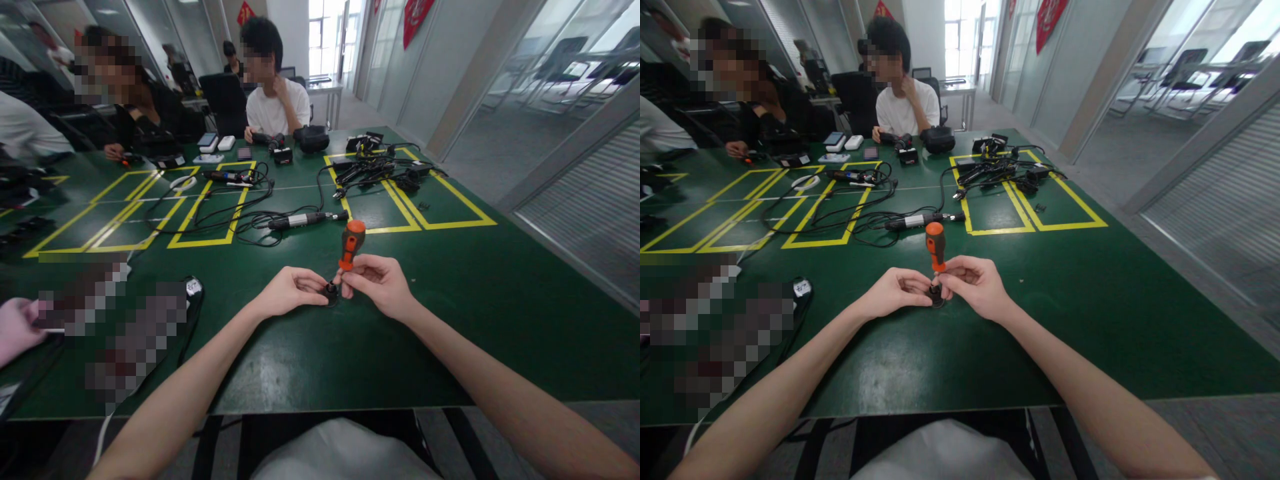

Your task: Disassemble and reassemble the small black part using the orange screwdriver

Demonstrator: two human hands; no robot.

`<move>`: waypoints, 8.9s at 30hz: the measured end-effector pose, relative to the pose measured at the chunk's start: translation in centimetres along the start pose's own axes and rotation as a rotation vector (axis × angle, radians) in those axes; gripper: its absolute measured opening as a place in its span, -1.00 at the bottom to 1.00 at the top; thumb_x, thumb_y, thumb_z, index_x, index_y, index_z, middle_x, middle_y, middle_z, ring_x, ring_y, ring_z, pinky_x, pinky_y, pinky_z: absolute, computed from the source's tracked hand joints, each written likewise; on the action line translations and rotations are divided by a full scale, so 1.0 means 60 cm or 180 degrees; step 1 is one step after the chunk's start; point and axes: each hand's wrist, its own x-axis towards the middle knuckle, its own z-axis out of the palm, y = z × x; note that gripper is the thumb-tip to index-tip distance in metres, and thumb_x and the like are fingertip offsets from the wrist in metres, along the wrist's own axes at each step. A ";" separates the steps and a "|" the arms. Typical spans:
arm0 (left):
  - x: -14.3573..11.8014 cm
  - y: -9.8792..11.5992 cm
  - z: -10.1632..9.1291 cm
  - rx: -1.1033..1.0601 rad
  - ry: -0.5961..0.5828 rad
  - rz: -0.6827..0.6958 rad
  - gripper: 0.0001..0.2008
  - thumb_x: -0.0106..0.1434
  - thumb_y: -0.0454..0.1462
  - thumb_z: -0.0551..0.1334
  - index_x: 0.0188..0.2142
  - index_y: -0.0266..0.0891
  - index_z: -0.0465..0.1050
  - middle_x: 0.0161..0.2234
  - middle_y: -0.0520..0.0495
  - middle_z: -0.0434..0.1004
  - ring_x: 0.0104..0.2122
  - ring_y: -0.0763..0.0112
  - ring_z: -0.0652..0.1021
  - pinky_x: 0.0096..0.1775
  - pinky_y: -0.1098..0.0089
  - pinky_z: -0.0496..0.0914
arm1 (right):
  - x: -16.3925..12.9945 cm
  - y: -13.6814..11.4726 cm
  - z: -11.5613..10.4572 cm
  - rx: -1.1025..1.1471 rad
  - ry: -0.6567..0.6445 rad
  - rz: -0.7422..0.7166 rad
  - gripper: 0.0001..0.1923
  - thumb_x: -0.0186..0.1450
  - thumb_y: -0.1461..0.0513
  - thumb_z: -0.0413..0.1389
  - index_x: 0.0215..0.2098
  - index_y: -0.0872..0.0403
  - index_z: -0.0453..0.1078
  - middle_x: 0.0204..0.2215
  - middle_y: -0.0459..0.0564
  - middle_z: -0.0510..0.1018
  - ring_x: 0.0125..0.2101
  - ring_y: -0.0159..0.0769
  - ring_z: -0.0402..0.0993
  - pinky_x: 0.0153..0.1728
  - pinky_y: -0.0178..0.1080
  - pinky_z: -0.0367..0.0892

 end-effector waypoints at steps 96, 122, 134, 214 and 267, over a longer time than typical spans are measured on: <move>-0.007 -0.002 0.020 0.1082 0.0126 0.0581 -0.60 0.11 -0.21 0.49 -0.08 -0.33 0.57 -0.50 0.10 0.52 -0.52 0.54 0.49 -0.37 0.49 0.41 | 0.003 -0.002 0.005 0.0133 -0.0077 0.0022 -0.68 0.22 0.03 0.41 -0.42 0.08 0.51 -0.51 -0.12 0.53 -0.65 -0.48 0.38 -0.60 -0.33 0.37; -0.009 -0.005 0.019 0.1191 0.0090 0.0614 -0.60 0.14 -0.17 0.47 -0.07 -0.30 0.57 -0.45 0.06 0.55 -0.49 0.52 0.50 -0.34 0.48 0.41 | -0.001 0.005 0.007 0.0148 -0.0221 0.0051 -0.62 0.30 -0.08 0.30 -0.25 0.07 0.53 -0.44 -0.05 0.63 -0.62 -0.42 0.45 -0.57 -0.30 0.43; -0.007 -0.007 0.019 0.1149 0.0094 0.0658 -0.61 0.14 -0.19 0.47 -0.07 -0.32 0.56 -0.50 0.10 0.50 -0.51 0.52 0.49 -0.36 0.48 0.40 | 0.000 0.000 0.004 0.0074 -0.0259 0.0059 -0.65 0.29 -0.04 0.33 -0.39 0.08 0.54 -0.48 -0.07 0.59 -0.63 -0.44 0.43 -0.57 -0.30 0.43; -0.009 -0.001 0.022 0.1144 0.0092 0.0582 -0.64 0.14 -0.21 0.46 -0.10 -0.32 0.56 -0.52 0.12 0.48 -0.53 0.55 0.46 -0.37 0.49 0.39 | -0.005 0.006 0.005 0.0021 -0.0179 -0.0066 -0.70 0.27 0.03 0.37 -0.36 0.07 0.49 -0.48 -0.08 0.60 -0.61 -0.45 0.40 -0.55 -0.33 0.37; -0.008 0.000 0.022 0.1158 0.0107 0.0580 -0.65 0.13 -0.19 0.46 -0.11 -0.30 0.56 -0.51 0.12 0.48 -0.52 0.54 0.46 -0.38 0.49 0.37 | -0.003 0.007 0.010 0.0236 -0.0119 -0.0016 -0.66 0.26 0.03 0.38 -0.32 0.04 0.39 -0.51 -0.12 0.61 -0.66 -0.47 0.36 -0.58 -0.34 0.35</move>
